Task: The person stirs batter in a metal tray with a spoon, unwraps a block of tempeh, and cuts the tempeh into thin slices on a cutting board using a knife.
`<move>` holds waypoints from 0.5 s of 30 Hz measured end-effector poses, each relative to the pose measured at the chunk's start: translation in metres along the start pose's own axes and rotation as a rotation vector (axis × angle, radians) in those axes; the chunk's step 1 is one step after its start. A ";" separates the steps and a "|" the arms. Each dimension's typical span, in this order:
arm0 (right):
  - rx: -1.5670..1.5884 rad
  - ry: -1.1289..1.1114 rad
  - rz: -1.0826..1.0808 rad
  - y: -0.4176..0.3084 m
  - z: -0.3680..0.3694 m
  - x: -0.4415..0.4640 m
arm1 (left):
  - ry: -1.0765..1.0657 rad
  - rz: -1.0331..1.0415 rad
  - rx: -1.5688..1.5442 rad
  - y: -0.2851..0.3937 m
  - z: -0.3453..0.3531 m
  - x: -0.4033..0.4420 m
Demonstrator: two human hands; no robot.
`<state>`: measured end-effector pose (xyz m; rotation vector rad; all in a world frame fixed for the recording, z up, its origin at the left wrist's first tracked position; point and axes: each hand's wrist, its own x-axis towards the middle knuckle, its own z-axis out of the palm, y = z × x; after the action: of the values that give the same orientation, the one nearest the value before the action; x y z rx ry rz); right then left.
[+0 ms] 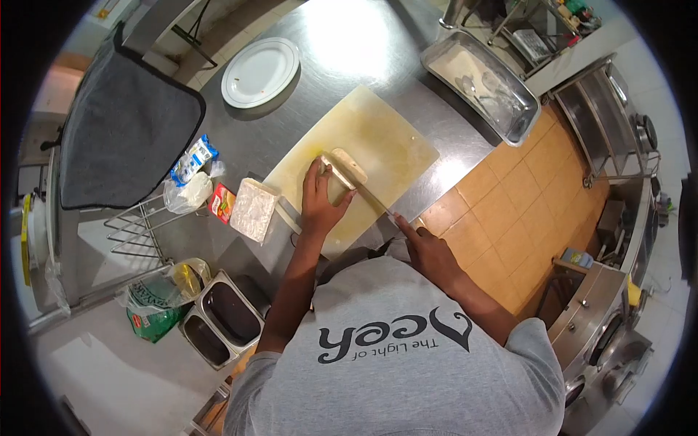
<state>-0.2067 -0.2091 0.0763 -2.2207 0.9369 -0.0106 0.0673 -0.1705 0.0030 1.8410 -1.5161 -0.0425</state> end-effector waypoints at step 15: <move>0.324 0.121 -0.006 -0.009 -0.032 -0.003 | -0.067 -0.067 -0.021 -0.002 -0.001 -0.003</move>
<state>-0.2118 -0.2232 0.1064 -1.9383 0.9220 -0.2835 0.0679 -0.1672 0.0014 1.8903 -1.4936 -0.1530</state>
